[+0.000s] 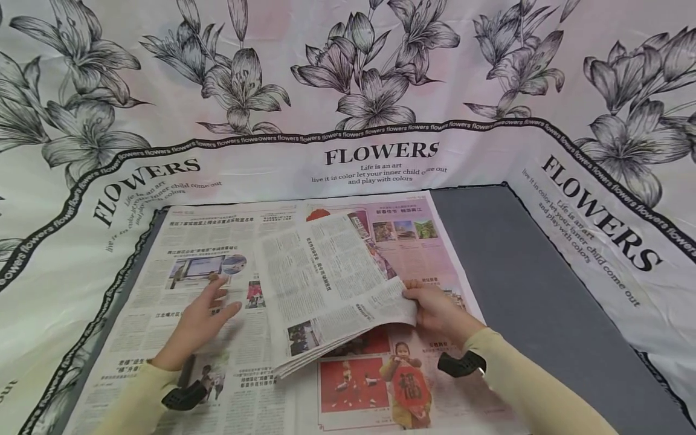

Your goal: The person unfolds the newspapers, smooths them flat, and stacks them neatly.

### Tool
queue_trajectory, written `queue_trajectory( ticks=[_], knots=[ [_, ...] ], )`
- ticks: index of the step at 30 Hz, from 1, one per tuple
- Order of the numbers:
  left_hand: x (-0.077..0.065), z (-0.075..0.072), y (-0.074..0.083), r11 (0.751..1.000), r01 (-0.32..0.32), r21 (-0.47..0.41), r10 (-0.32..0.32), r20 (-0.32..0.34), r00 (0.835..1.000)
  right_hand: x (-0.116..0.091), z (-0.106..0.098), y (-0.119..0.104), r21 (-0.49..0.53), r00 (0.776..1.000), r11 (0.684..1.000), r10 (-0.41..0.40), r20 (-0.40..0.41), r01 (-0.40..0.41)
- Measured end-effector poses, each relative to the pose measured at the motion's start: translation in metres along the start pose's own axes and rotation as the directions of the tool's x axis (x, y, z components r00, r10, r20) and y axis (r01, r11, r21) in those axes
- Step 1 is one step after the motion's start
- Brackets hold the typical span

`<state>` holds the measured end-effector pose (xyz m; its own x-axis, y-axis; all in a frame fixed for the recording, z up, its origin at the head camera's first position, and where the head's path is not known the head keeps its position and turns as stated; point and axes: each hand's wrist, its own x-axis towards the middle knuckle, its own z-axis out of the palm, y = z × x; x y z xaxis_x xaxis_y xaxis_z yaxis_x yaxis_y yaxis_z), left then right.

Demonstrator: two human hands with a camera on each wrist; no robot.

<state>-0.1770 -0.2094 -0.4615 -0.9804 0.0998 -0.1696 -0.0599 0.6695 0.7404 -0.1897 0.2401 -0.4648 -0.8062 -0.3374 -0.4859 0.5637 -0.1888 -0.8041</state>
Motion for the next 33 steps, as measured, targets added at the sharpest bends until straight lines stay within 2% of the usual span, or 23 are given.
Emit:
queue_trajectory(
  ticks=[2, 3, 4, 5, 7, 10, 11, 15, 16, 18, 19, 21, 25, 28, 33],
  knots=[
    [0.0, 0.003, 0.004, 0.982, 0.055, -0.178, -0.047, 0.049, 0.998, -0.005, 0.009, 0.007, 0.059, 1.0, 0.998, -0.012, -0.001, 0.012],
    [0.0, 0.006, 0.006, 0.958, 0.091, -0.273, -0.073, 0.077, 0.994, -0.007, 0.013, 0.011, 0.082, 1.0, 0.997, -0.015, -0.006, 0.015],
    [0.0, 0.007, 0.008, 0.919, 0.13, -0.373, -0.096, 0.109, 0.989, -0.008, 0.018, 0.014, 0.099, 1.0, 0.995, -0.018, -0.01, 0.019],
    [-0.001, 0.008, 0.009, 0.866, 0.171, -0.47, -0.115, 0.146, 0.983, -0.008, 0.023, 0.017, 0.118, 1.0, 0.993, -0.022, -0.015, 0.023],
    [-0.001, 0.011, 0.011, 0.742, 0.244, -0.624, -0.139, 0.212, 0.967, -0.008, 0.032, 0.023, 0.136, 0.999, 0.99, -0.026, -0.035, 0.03],
    [-0.001, 0.015, 0.011, 0.549, 0.315, -0.774, -0.133, 0.291, 0.947, -0.006, 0.044, 0.03, 0.144, 0.997, 0.989, -0.028, -0.078, 0.039],
    [-0.001, 0.016, 0.011, 0.496, 0.329, -0.804, -0.124, 0.309, 0.943, -0.006, 0.048, 0.032, 0.137, 0.995, 0.989, -0.034, -0.094, 0.047],
    [0.001, 0.019, 0.006, 0.315, 0.38, -0.87, -0.058, 0.382, 0.922, -0.003, 0.06, 0.038, 0.141, 0.985, 0.987, -0.047, -0.164, 0.07],
    [0.001, 0.02, 0.005, 0.282, 0.395, -0.874, -0.033, 0.402, 0.915, -0.003, 0.062, 0.04, 0.142, 0.983, 0.987, -0.05, -0.178, 0.076],
    [0.002, 0.02, 0.001, 0.241, 0.425, -0.873, 0.022, 0.442, 0.897, -0.002, 0.067, 0.041, 0.151, 0.975, 0.985, -0.051, -0.215, 0.085],
    [0.002, 0.02, -0.001, 0.223, 0.437, -0.871, 0.045, 0.457, 0.888, -0.002, 0.068, 0.043, 0.146, 0.972, 0.985, -0.053, -0.23, 0.089],
    [0.002, 0.022, -0.005, 0.229, 0.451, -0.863, 0.06, 0.474, 0.878, -0.001, 0.072, 0.045, 0.131, 0.966, 0.987, -0.06, -0.253, 0.096],
    [0.003, 0.026, -0.008, 0.3, 0.443, -0.845, 0.015, 0.468, 0.884, 0.001, 0.073, 0.047, 0.059, 0.96, 0.993, -0.085, -0.268, 0.105],
    [0.003, 0.029, -0.008, 0.342, 0.423, -0.839, -0.005, 0.449, 0.894, 0.0, 0.07, 0.046, -0.024, 0.961, 0.993, -0.115, -0.253, 0.113],
    [0.004, 0.034, -0.009, 0.355, 0.398, -0.846, -0.007, 0.423, 0.906, -0.004, 0.06, 0.034, -0.139, 0.947, 0.977, -0.191, -0.258, 0.159]
  ],
)
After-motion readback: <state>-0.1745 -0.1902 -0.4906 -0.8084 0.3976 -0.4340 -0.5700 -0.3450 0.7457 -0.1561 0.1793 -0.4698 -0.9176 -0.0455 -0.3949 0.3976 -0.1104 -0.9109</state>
